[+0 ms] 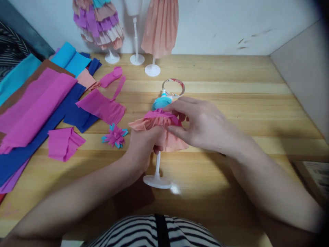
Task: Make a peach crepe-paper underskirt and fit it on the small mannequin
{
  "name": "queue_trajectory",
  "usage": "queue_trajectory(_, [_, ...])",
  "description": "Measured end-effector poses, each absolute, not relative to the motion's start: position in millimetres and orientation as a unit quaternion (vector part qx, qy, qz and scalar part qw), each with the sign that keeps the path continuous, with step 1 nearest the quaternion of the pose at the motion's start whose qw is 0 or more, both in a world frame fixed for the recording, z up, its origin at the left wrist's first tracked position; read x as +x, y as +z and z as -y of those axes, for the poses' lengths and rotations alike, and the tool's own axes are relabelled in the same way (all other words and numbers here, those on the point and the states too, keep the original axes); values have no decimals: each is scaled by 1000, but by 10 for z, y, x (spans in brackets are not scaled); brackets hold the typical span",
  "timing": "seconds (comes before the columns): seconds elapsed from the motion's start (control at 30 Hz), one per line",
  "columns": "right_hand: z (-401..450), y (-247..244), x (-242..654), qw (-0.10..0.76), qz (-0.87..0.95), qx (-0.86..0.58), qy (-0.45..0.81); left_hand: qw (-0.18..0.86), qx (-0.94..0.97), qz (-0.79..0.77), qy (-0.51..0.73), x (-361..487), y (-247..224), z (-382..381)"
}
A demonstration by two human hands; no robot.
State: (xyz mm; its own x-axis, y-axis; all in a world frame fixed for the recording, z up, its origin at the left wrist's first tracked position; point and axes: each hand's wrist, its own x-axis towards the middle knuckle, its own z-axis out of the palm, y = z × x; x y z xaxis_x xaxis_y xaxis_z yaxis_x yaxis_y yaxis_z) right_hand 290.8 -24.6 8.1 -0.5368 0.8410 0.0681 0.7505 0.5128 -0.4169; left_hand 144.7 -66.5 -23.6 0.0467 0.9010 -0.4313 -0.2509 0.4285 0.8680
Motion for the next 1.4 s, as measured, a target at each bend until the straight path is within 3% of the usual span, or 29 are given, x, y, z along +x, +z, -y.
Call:
queue_trajectory(0.2, [207, 58, 2895, 121, 854, -490, 124, 625, 283, -573, 448, 1466, -257, 661])
queue_trajectory(0.97, [128, -18, 2915, 127, 859, -465, 171, 629, 289, -546, 471, 1542, -350, 612])
queue_trajectory(1.4, [121, -36, 2903, 115, 861, -478, 135, 630, 275, -566, 454, 1543, -363, 600])
